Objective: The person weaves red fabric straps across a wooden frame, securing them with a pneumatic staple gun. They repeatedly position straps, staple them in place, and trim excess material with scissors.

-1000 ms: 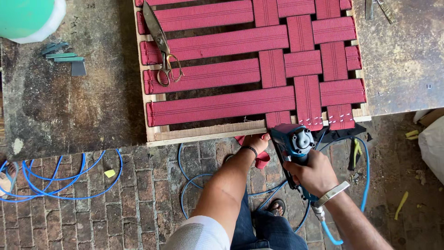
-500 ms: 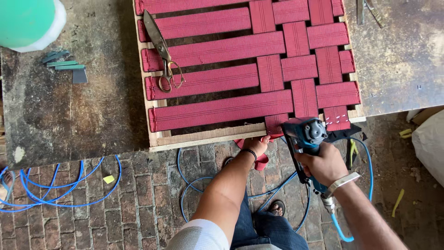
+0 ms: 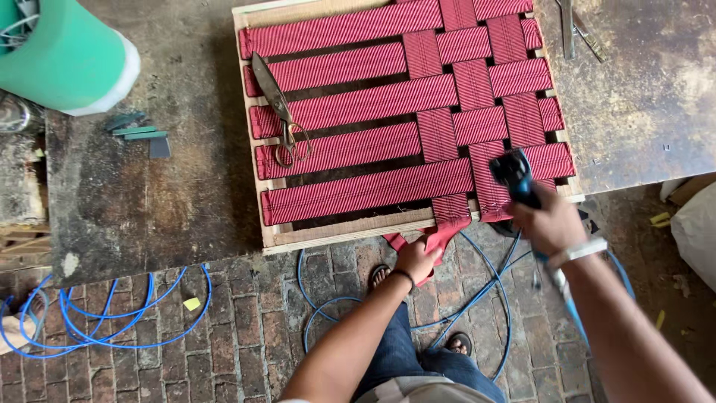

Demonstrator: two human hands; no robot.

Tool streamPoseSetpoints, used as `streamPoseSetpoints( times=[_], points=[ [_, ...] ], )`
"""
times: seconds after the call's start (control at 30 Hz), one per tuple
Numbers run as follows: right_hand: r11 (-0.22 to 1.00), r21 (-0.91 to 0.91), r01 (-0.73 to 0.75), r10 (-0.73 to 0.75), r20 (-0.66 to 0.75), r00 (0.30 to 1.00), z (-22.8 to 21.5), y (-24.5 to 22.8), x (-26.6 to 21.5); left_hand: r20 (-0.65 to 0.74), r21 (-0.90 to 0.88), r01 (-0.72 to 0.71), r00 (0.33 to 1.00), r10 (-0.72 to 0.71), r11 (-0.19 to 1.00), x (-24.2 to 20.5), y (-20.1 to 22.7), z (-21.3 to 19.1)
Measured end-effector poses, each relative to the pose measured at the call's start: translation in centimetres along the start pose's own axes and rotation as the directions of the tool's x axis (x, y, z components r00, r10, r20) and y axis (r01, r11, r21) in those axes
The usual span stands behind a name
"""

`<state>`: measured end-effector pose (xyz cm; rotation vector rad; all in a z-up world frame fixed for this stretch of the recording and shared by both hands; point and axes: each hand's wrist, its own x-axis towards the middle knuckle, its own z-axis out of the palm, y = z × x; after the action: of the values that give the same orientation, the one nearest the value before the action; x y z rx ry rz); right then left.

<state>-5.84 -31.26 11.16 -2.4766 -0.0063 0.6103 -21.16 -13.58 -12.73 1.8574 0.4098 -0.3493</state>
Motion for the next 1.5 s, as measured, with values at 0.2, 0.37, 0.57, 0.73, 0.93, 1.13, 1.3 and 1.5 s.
streamPoseSetpoints(
  times=[0.2, 0.37, 0.57, 0.73, 0.93, 1.13, 1.3, 1.5],
  points=[
    [0.797, -0.511, 0.322, -0.484, -0.220, 0.847, -0.6, -1.5, 13.6, 0.025, -0.015, -0.128, 0.991, 0.128, 0.992, -8.1, 5.6, -8.6],
    [0.705, -0.579, 0.410, -0.547, -0.076, 0.834, 1.6, -0.6, 20.5, -0.179, 0.097, -0.448, 0.870, 0.459, 0.889, -4.7, 12.0, -12.5],
    [0.773, -0.567, 0.285, -0.352, -0.010, 0.936, 2.4, -0.6, 18.7, -0.072, 0.611, -0.329, 0.883, 0.465, 0.720, 7.0, 20.3, -11.1],
    [0.769, -0.586, 0.255, -0.337, -0.033, 0.941, 2.8, -1.9, 17.5, -0.139, 0.714, -0.208, 0.893, 0.427, 0.668, 11.2, 19.9, -9.9],
    [0.726, -0.625, 0.287, -0.362, 0.008, 0.932, 2.5, -2.6, 18.3, -0.137, 0.761, -0.183, 0.893, 0.430, 0.623, 10.9, 19.1, -9.8],
    [0.686, -0.632, 0.360, -0.394, 0.092, 0.914, 0.7, -6.1, 24.4, -0.116, 0.779, -0.158, 0.915, 0.387, 0.606, 10.6, 19.8, -10.0],
    [0.570, -0.668, 0.478, -0.448, 0.235, 0.862, -1.9, -6.9, 27.3, -0.088, 0.781, -0.111, 0.955, 0.284, 0.615, 10.9, 19.7, -9.8],
    [0.575, -0.651, 0.496, -0.534, 0.160, 0.830, -2.1, -9.1, 24.8, -0.125, 0.661, -0.151, 0.944, 0.306, 0.735, 10.9, 19.0, -10.3]
  ],
)
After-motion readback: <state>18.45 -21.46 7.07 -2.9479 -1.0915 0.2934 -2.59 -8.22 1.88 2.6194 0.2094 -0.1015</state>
